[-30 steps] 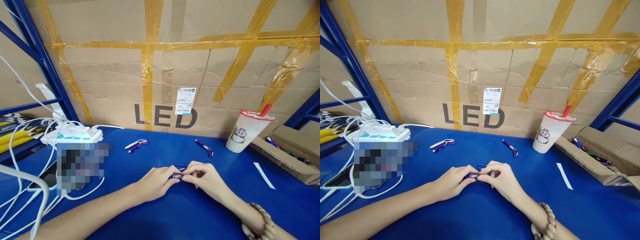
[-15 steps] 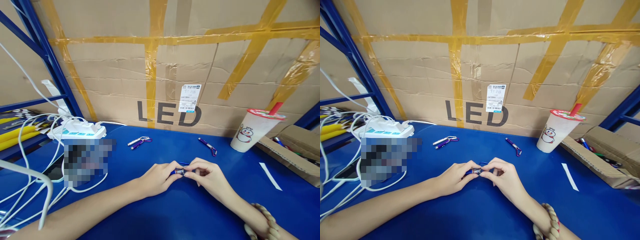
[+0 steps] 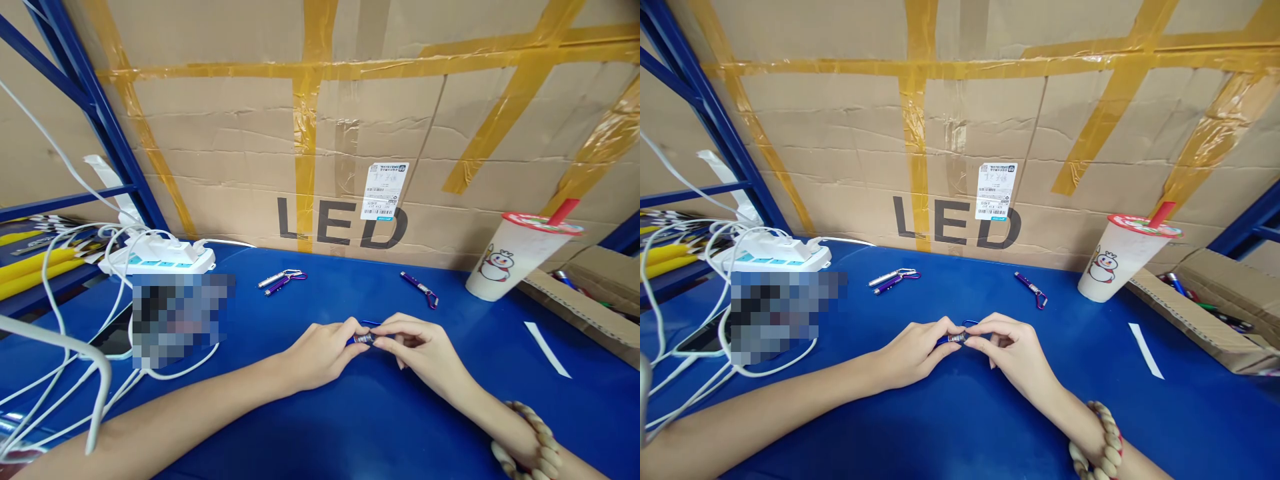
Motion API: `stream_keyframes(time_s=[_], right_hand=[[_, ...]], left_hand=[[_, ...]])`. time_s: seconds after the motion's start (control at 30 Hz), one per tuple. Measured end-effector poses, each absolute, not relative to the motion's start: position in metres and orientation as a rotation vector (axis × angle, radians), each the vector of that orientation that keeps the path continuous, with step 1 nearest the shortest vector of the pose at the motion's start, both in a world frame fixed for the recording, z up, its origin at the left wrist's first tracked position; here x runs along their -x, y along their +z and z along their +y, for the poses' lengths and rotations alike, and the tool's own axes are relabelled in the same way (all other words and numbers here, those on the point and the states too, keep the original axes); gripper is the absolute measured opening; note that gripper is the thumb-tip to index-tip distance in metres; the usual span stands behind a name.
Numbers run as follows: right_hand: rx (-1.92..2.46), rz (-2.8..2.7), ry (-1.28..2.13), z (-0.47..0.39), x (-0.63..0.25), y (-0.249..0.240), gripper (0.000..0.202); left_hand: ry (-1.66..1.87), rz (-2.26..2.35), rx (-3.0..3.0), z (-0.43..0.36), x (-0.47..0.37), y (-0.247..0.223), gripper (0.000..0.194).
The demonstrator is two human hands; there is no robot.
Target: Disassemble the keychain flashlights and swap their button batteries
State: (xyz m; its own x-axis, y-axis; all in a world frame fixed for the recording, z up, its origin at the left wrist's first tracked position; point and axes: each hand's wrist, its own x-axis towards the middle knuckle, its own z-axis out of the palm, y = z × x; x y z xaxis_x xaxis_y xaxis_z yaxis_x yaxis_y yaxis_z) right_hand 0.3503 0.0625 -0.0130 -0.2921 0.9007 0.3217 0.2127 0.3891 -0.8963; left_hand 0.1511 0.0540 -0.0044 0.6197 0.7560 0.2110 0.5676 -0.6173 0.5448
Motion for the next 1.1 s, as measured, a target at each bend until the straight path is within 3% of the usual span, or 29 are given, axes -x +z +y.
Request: stream_keyframes(time_s=[0.5, 0.87, 1.1], right_hand=[[1.013, -1.743, 0.926, 0.0598, -0.3504, -0.0077, 0.025], [1.059, -1.807, 0.847, 0.0598, -0.3507, -0.0041, 0.037], [1.056, -1.862, 0.884, 0.0608, -0.3516, -0.0042, 0.038]], left_hand=[[0.637, 1.026, -2.441, 0.0541, -0.1502, -0.0065, 0.016], [0.588, 1.017, -2.461, 0.0536, -0.1508, -0.0031, 0.022], [0.614, 0.926, -2.482, 0.0554, -0.1494, -0.0088, 0.015]])
